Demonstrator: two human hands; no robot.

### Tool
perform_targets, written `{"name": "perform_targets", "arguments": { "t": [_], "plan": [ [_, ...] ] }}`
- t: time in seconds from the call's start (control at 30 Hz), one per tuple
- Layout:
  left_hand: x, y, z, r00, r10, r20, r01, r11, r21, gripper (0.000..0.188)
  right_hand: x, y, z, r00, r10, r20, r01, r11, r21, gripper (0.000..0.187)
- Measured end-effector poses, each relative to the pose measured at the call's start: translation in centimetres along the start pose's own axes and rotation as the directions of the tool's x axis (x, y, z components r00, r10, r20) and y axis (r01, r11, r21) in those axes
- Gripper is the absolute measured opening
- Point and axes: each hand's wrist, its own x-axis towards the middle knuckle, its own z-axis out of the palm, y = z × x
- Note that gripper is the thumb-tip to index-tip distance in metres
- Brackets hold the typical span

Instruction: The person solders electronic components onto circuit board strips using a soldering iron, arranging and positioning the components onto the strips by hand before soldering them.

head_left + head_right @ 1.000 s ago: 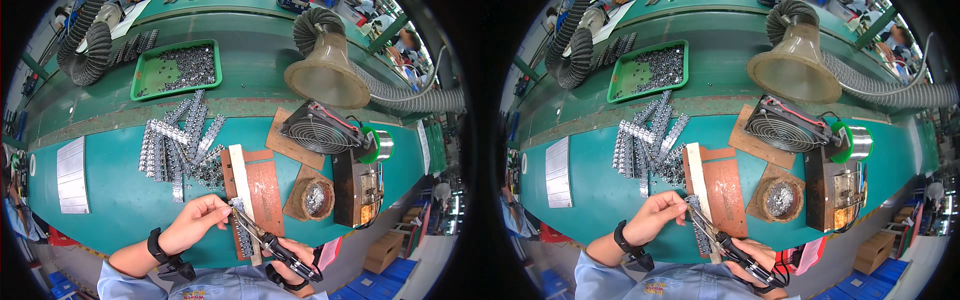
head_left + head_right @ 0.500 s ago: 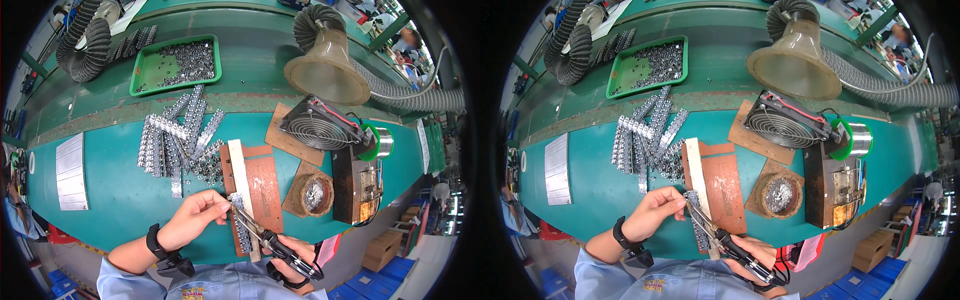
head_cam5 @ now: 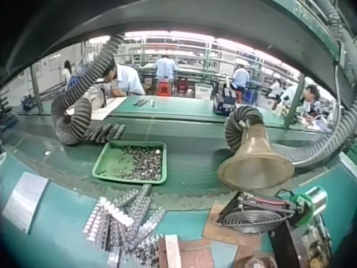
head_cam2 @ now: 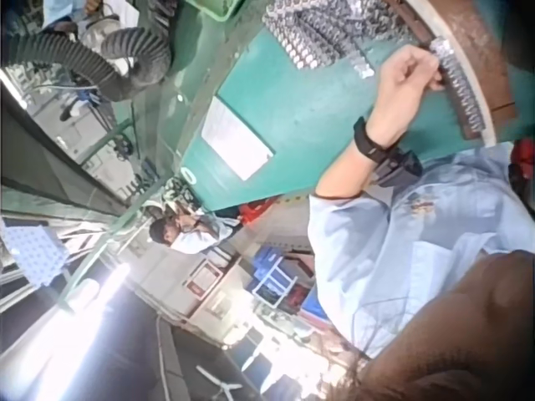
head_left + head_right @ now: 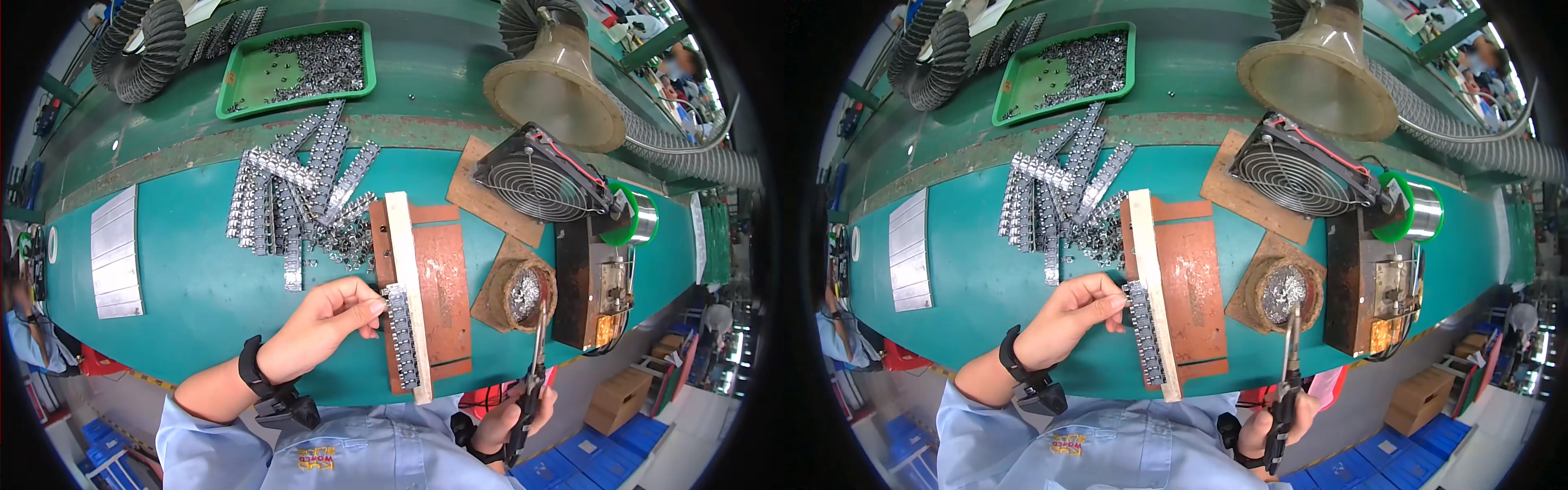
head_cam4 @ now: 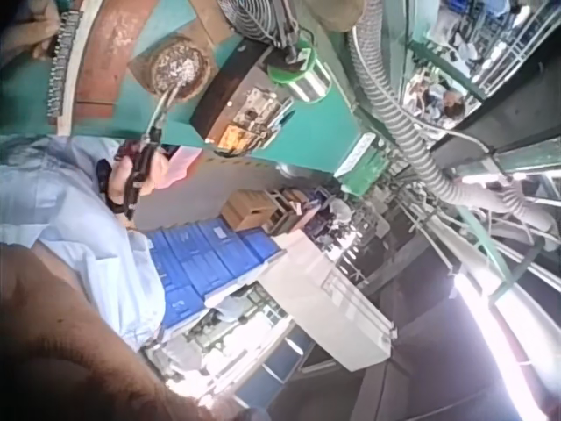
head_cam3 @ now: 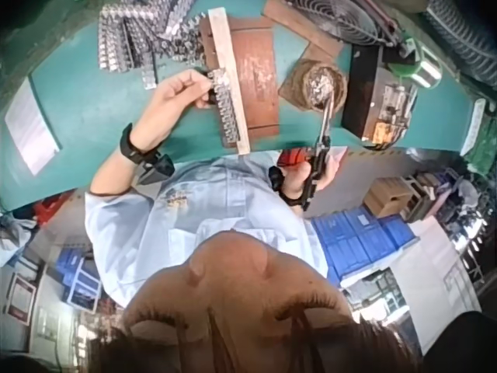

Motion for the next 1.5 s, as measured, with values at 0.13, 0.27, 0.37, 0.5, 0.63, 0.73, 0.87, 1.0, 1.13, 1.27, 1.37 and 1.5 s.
{"name": "perform_targets", "arguments": {
  "t": [0.13,0.27,0.37,0.5,0.63,0.73,0.87,1.0,1.13,1.27,1.37,1.5],
  "plan": [
    [-0.1,0.1,-0.1,1.0,-0.005,0.001,0.005,1.0,0.027,0.013,0.1,-1.1,0.7,0.932,0.35,-0.094,-0.361,0.881,-0.306,0.054],
    [0.0,-0.1,0.0,1.0,0.004,0.008,-0.004,1.0,0.027,0.014,1.3,-1.0,1.4,0.965,0.202,-0.166,-0.179,0.973,0.145,0.05],
    [-0.1,-0.1,-0.1,1.0,0.011,0.01,-0.011,1.0,0.025,0.015,2.7,-1.3,1.0,0.982,0.105,0.156,-0.133,0.973,0.187,0.046],
    [-0.1,-0.1,-0.2,1.0,0.016,0.014,-0.017,1.0,0.021,0.016,4.7,-2.6,1.7,0.885,-0.018,0.466,-0.076,0.981,0.181,0.04],
    [0.0,-0.4,-0.5,0.999,0.031,0.036,-0.032,0.999,0.016,0.016,5.4,-2.8,2.4,0.808,-0.056,0.586,-0.042,0.987,0.152,0.041],
    [0.0,-0.5,-0.6,0.997,0.049,0.054,-0.051,0.998,0.035,0.015,5.4,-2.7,2.5,0.79,-0.059,0.61,-0.039,0.989,0.145,0.041],
    [-0.1,-0.5,-0.6,0.997,0.06,0.053,-0.062,0.997,0.048,0.014,5.4,-2.8,3.0,0.792,-0.061,0.608,-0.04,0.988,0.151,0.04],
    [-0.1,-0.5,-0.5,0.995,0.078,0.055,-0.081,0.996,0.048,0.013,5.4,-2.7,3.4,0.804,-0.062,0.591,-0.039,0.987,0.157,0.04],
    [0.0,-0.6,-0.5,0.996,0.072,0.05,-0.075,0.996,0.054,0.012,5.3,-2.6,3.6,0.81,-0.053,0.584,-0.049,0.986,0.159,0.04],
    [0.0,-0.6,-0.4,0.996,0.083,0.045,-0.085,0.996,0.039,0.012,5.3,-2.6,3.7,0.807,-0.057,0.588,-0.051,0.985,0.165,0.04],
    [0.0,-0.5,-0.4,0.996,0.081,0.048,-0.082,0.996,0.032,0.012,5.4,-2.6,3.6,0.804,-0.058,0.592,-0.049,0.985,0.163,0.04],
    [-0.1,-0.6,-0.3,0.996,0.085,0.039,-0.086,0.996,0.033,0.012,5.4,-2.6,3.5,0.794,-0.061,0.604,-0.049,0.985,0.164,0.041]
  ]
}}
